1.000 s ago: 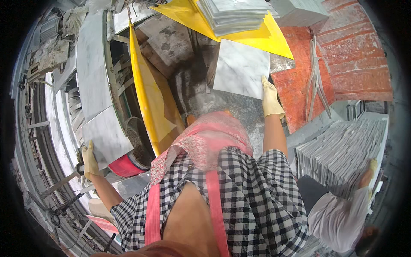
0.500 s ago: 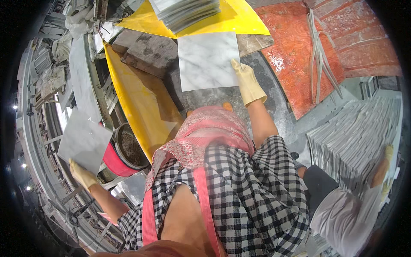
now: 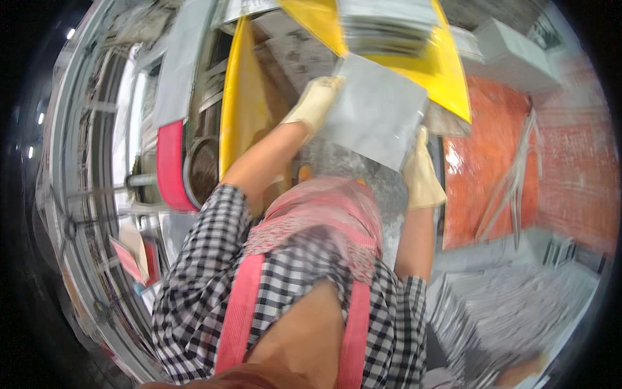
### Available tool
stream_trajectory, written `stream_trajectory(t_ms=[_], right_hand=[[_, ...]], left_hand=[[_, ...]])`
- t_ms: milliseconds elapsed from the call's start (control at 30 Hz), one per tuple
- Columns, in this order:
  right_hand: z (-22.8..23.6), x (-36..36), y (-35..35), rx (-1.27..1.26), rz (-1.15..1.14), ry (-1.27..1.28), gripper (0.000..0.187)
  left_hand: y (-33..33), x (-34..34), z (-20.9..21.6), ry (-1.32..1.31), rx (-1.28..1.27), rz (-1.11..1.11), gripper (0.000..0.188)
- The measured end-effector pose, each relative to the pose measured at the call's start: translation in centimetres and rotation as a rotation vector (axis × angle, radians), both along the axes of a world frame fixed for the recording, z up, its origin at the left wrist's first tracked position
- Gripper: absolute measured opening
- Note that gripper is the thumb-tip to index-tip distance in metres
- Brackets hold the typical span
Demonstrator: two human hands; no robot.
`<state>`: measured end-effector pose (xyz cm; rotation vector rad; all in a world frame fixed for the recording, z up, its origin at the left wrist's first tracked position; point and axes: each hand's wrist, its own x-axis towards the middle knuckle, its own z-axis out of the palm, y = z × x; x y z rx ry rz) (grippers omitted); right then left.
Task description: The person picks up individual gray rectangular tiles from a yellow bin and places them onto a growing stack on a red work surface. The person handles the tiles one at a time, aligning them before adding them to the pile.
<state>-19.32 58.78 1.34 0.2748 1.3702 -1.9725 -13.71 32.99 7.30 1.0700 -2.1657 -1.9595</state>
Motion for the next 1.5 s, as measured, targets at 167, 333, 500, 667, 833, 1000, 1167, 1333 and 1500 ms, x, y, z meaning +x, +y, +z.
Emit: stream_trajectory(t_ms=[167,333,500,667,833,1000,1167,1333,1500], right_hand=[[-0.4,-0.4,-0.8,0.289,0.008,0.104,0.07],[-1.8,-0.2,-0.6,0.352,-0.109,0.155,0.07],[-3.7,-0.6,0.6,0.361,-0.174,0.207,0.068],[-3.7,-0.9,1.6,0.309,-0.088,0.209,0.07],[-3.1,-1.0,1.8,0.32,-0.128,0.139,0.071],[-2.7,-1.7,2.2,0.275,-0.168,0.122,0.065],[-2.6,-2.9,3.1,0.468,-0.124,0.21,0.058],[-2.9,-4.0,3.6,0.063,-0.151,0.068,0.054],[-2.1,-4.2,4.7,0.126,-0.151,0.11,0.054]], left_hand=[[1.4,-2.8,-1.4,-0.129,-0.472,-0.189,0.039],[-3.3,-3.3,2.4,-0.015,-0.948,-0.353,0.04],[-19.1,6.3,4.3,-0.088,-1.077,0.039,0.038],[-37.8,25.6,-2.0,-0.639,-1.27,0.487,0.049],[-46.8,34.7,-7.1,-0.402,-0.397,0.585,0.083],[-42.2,34.6,-4.0,-0.357,-0.389,0.61,0.054],[-40.8,31.9,4.7,-0.351,-0.253,0.589,0.067],[-42.0,28.1,8.1,-0.391,-0.401,0.404,0.063],[-33.4,24.9,11.1,-0.121,-0.497,0.415,0.05]])
